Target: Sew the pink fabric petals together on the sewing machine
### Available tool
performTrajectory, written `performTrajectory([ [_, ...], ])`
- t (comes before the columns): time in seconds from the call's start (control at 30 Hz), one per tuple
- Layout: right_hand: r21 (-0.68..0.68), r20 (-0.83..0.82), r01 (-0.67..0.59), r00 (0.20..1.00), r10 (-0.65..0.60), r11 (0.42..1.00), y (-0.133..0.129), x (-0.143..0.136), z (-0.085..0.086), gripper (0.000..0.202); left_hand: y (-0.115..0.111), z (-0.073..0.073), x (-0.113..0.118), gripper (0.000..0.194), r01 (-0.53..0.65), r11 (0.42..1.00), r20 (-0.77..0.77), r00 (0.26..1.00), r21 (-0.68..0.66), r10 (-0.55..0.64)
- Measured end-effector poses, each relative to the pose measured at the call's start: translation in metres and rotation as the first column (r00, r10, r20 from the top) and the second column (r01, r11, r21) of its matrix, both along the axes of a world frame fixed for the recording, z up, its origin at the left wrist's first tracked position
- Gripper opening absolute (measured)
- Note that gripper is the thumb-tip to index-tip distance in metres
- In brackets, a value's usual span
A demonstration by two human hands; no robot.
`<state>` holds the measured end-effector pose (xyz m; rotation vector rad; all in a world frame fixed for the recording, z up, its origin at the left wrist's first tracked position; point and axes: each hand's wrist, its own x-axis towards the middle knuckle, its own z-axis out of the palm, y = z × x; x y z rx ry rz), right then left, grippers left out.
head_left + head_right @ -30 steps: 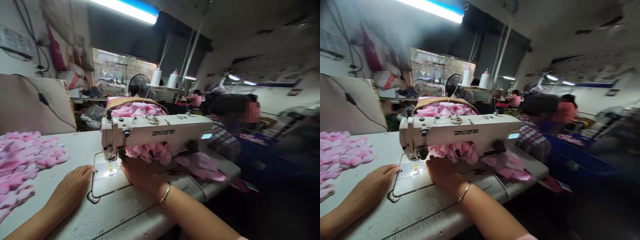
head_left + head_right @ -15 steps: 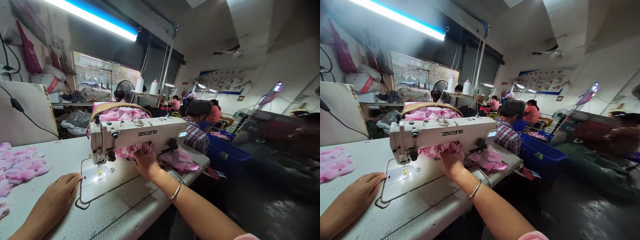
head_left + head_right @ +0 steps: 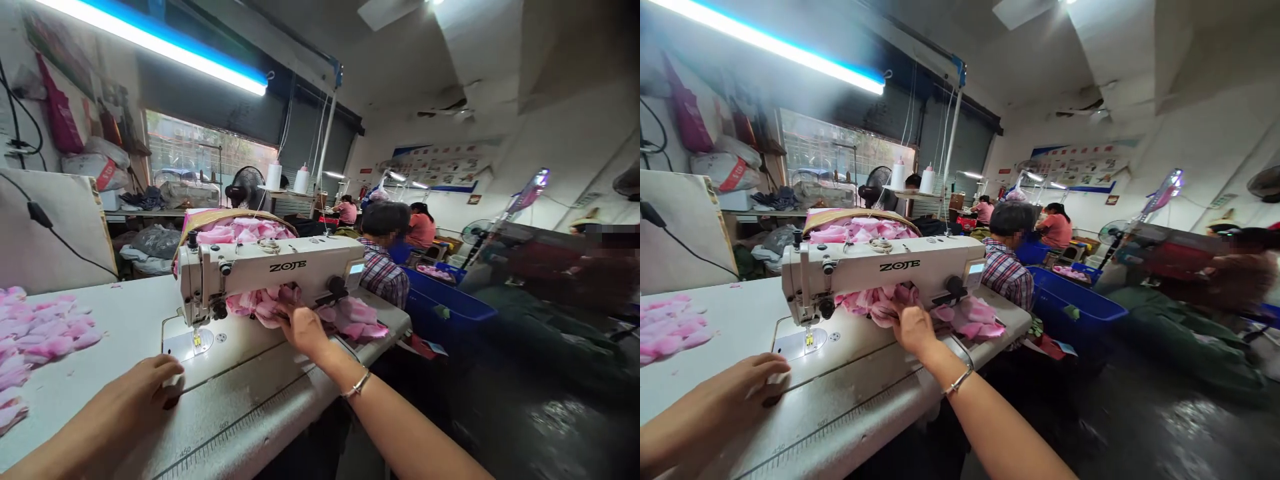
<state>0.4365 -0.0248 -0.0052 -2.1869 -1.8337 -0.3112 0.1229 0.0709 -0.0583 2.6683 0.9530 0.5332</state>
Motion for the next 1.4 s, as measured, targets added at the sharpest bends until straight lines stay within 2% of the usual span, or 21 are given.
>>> performTrajectory([
  [0.07,0.034,-0.046,-0.038,0.998,0.039,0.999,-0.010,-0.002,0.000,0.030,-0.018,0.017,0.008,0.031,0.092,0.983,0.043,0.995,-0.160,-0.086],
  [0.17,0.087,-0.098,-0.111,0.988,0.120,0.990,-0.023,-0.014,0.002,0.021,-0.038,0.037,0.023,0.033,0.142,0.938,0.163,0.982,-0.317,-0.093],
  [0.23,0.144,-0.150,-0.211,0.961,0.232,0.967,-0.030,-0.027,0.004,0.015,-0.048,0.046,0.034,0.038,0.124,0.889,0.245,0.969,-0.441,-0.014],
  [0.33,0.277,-0.244,-0.377,0.862,0.444,0.884,-0.036,-0.048,0.005,0.014,-0.057,0.053,0.050,0.052,0.129,0.799,0.395,0.907,-0.588,0.143],
  [0.4,0.320,-0.265,-0.436,0.811,0.522,0.841,-0.038,-0.060,0.005,0.015,-0.060,0.054,0.057,0.054,0.156,0.732,0.438,0.874,-0.663,0.210],
  [0.43,0.328,-0.266,-0.455,0.796,0.544,0.828,-0.039,-0.065,0.004,0.016,-0.061,0.054,0.059,0.051,0.167,0.720,0.444,0.870,-0.673,0.214],
  [0.53,0.331,-0.275,-0.491,0.767,0.580,0.806,-0.041,-0.076,0.002,0.017,-0.061,0.052,0.058,0.034,0.143,0.762,0.448,0.869,-0.631,0.208],
  [0.67,0.338,-0.325,-0.463,0.760,0.563,0.820,-0.045,-0.082,0.004,0.008,-0.063,0.052,0.047,0.016,0.065,0.834,0.435,0.874,-0.547,0.218],
  [0.8,0.357,-0.316,-0.445,0.769,0.555,0.821,-0.047,-0.092,0.013,0.025,-0.072,0.056,0.045,0.012,0.053,0.867,0.389,0.906,-0.495,0.167],
  [0.9,0.298,-0.308,-0.505,0.753,0.582,0.810,-0.046,-0.100,0.017,0.018,-0.080,0.060,0.048,0.009,0.046,0.893,0.353,0.926,-0.448,0.130],
  [1.0,0.296,-0.304,-0.503,0.756,0.580,0.812,-0.047,-0.101,0.014,0.005,-0.083,0.060,0.048,0.008,0.019,0.909,0.321,0.939,-0.415,0.127],
  [1.1,0.327,-0.337,-0.472,0.751,0.568,0.818,-0.048,-0.098,0.009,0.002,-0.082,0.058,0.045,0.008,0.008,0.908,0.310,0.941,-0.419,0.135],
  [1.23,0.292,-0.420,-0.470,0.719,0.554,0.833,-0.048,-0.095,0.005,0.014,-0.082,0.056,0.043,0.011,0.025,0.873,0.325,0.933,-0.488,0.155],
  [1.4,0.242,-0.407,-0.464,0.749,0.523,0.852,-0.044,-0.102,0.005,0.002,-0.084,0.055,0.042,0.010,0.028,0.825,0.356,0.910,-0.564,0.213],
])
